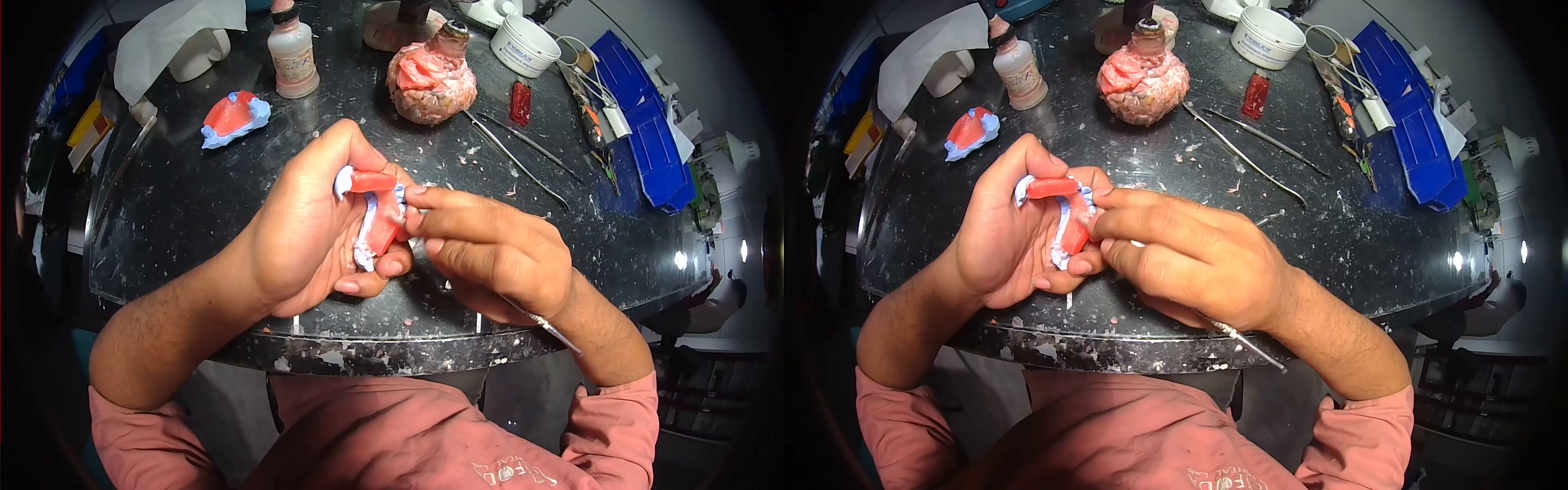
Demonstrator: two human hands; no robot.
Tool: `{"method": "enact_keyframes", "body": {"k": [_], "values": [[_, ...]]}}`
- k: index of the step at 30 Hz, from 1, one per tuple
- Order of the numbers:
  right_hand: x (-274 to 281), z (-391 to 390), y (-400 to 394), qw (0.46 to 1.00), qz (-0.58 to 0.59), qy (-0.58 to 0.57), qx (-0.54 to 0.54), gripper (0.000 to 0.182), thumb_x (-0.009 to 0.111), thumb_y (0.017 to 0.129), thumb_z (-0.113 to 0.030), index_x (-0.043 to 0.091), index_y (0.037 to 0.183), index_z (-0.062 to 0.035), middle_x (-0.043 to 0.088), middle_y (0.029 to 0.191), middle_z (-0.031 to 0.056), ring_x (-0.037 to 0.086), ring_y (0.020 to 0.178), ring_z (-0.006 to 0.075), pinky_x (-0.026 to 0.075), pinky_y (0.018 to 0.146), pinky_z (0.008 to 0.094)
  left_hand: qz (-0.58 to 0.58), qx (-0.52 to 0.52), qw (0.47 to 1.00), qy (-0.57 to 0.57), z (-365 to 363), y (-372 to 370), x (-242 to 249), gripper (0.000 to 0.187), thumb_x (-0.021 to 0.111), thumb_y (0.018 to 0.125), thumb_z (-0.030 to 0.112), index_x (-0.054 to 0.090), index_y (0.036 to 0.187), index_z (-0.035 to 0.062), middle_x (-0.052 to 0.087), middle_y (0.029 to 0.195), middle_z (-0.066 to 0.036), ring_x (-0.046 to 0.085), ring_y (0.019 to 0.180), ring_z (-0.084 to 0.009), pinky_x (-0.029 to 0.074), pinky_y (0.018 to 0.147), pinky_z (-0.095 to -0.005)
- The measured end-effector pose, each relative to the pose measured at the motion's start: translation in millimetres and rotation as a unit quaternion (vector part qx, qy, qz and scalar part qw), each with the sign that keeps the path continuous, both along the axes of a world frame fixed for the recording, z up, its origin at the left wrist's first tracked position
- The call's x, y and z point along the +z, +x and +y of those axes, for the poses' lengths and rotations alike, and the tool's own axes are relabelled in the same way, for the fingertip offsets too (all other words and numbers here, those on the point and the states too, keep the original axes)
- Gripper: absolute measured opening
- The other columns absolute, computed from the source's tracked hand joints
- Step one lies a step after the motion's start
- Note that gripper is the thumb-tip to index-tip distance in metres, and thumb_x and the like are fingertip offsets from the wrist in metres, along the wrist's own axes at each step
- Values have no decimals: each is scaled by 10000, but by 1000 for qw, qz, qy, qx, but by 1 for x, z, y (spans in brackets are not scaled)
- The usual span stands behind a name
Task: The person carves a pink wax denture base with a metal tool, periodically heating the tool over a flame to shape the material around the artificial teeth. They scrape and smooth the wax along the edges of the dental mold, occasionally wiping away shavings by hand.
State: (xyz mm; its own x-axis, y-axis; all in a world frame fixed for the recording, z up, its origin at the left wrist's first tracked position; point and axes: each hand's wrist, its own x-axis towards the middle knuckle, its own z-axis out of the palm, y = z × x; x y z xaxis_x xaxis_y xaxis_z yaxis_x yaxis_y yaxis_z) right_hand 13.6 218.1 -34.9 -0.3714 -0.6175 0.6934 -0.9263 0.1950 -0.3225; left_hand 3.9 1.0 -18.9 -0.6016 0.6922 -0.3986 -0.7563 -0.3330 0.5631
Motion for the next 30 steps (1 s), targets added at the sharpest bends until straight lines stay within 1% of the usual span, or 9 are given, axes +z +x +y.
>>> {"method": "enact_keyframes", "body": {"k": [2, 5, 6, 10, 12, 15, 18, 22, 30], "values": [[3, 1, -4, 997, 31, 34, 54, 182, 716, 751, -5, 655, 912, 54, 667, 1042, 199, 698, 951, 349, 595, 832, 405, -9, -3, 1000, -8, -1, -2, 0, 465, 328, 894, 462, 553, 965, 61, 588, 788, -118, 526, 557, -189, 323, 376, -231], [2, -1, -1, 1000, 15, 2, 14, 156, 709, 767, -1, 660, 904, 55, 673, 1037, 187, 703, 935, 350, 602, 808, 397, -33, -16, 999, -14, -1, -3, 4, 464, 327, 895, 472, 552, 953, 71, 590, 782, -124, 525, 532, -200, 307, 339, -224], [1, -2, -4, 999, 33, -7, 42, 134, 705, 786, 0, 667, 905, 51, 681, 1029, 179, 704, 937, 345, 605, 796, 387, -47, -27, 998, -13, -1, -3, 5, 463, 325, 896, 476, 550, 946, 75, 588, 776, -126, 523, 518, -207, 296, 317, -224], [5, -1, -3, 999, 24, 12, 22, 161, 713, 765, -44, 683, 906, 26, 696, 1012, 165, 704, 944, 338, 603, 796, 386, -82, -39, 996, -3, -5, -7, 4, 467, 317, 897, 484, 545, 931, 77, 581, 769, -137, 523, 488, -226, 296, 278, -244], [6, 0, -1, 999, 27, 20, 30, 169, 715, 757, -62, 689, 907, 13, 698, 1016, 156, 704, 944, 334, 602, 798, 391, -42, -49, 996, -55, -2, -6, 6, 470, 316, 898, 489, 541, 918, 78, 573, 760, -140, 519, 450, -241, 316, 254, -267], [5, -1, -3, 997, 52, 37, 45, 184, 715, 751, -99, 701, 918, -21, 706, 1027, 130, 706, 939, 311, 598, 811, 403, -27, -50, 996, -69, -1, -5, 10, 473, 316, 896, 495, 538, 914, 78, 572, 751, -139, 530, 440, -252, 336, 249, -279], [9, -2, 0, 997, 64, 45, -3, 179, 706, 754, -115, 700, 917, -40, 710, 1037, 119, 707, 941, 291, 586, 849, 416, -41, -39, 997, -53, -1, -4, 7, 479, 307, 906, 499, 533, 915, 77, 571, 728, -137, 550, 447, -254, 344, 250, -277], [8, -2, -3, 991, 107, 71, -21, 195, 705, 735, -140, 698, 905, -44, 711, 1044, 111, 698, 976, 299, 591, 838, 420, -57, -33, 997, -33, -1, -2, 7, 491, 292, 920, 503, 534, 914, 76, 565, 689, -135, 572, 456, -260, 361, 247, -279], [7, -5, 1, 994, 88, 62, -20, 208, 703, 729, -122, 688, 909, -18, 700, 1043, 140, 690, 1009, 330, 595, 828, 423, -13, -29, 999, -43, 2, 0, 7, 531, 272, 931, 509, 533, 932, 46, 574, 650, -154, 587, 454, -261, 374, 241, -283]]}}
